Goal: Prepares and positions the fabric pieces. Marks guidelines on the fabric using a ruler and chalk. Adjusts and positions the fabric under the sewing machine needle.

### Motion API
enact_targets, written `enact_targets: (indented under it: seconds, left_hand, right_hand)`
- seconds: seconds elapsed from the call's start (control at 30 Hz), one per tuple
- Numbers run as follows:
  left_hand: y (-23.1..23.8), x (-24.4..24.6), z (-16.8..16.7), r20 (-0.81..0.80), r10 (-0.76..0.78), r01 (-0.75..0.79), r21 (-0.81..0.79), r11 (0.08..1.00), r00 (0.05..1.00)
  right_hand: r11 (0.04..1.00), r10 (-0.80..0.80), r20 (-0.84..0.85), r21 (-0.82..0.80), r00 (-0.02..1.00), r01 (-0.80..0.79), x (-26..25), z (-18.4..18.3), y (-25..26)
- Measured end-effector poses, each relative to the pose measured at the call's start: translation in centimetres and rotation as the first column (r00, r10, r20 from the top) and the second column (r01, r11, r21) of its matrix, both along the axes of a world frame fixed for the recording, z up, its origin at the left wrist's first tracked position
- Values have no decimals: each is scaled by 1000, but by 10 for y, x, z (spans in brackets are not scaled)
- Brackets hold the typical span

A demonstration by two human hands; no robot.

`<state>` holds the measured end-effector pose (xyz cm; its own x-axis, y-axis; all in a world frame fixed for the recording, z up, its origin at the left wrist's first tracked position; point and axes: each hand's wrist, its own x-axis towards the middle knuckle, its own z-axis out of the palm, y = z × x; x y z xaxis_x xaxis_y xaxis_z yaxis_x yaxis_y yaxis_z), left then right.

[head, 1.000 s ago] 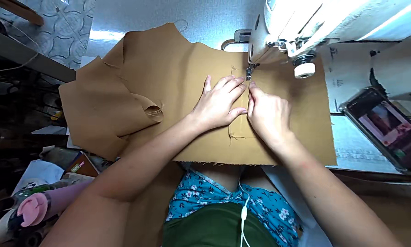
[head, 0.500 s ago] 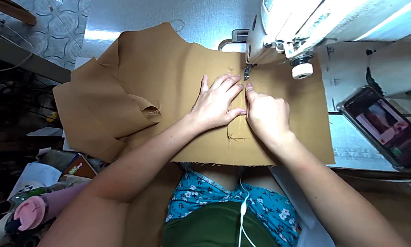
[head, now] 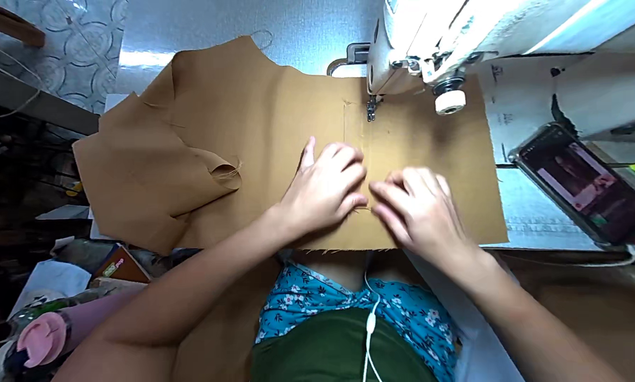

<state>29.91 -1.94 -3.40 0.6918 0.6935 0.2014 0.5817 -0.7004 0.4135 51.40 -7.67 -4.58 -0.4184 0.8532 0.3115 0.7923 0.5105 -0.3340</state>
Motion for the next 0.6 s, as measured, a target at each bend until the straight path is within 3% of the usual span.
enact_targets:
  seconds: [0.1, 0.17, 0.33, 0.5, 0.6]
  left_hand:
    - [-24, -12, -5, 39, -147, 147, 8, 989, 988]
    - [-31, -17, -7, 26, -163, 163, -11, 987, 986]
    - [-31, -17, -3, -14, -168, 168, -12, 986, 986]
    - [-16, -12, 1, 161, -88, 113, -158, 981, 983]
    - [-11, -10, 5, 156, -70, 100, -194, 976, 985]
  right_hand:
    - [992, 110, -35, -64, 993, -112, 22, -6, -41]
    - [987, 125, -73, -92, 990, -131, 32, -9, -45]
    - [971, 218, -101, -80, 971, -227, 36, 14, -9]
    - [965, 232, -67, -108, 970, -238, 25, 37, 21]
    - [941, 276, -14, -200, 961, -273, 21, 35, 25]
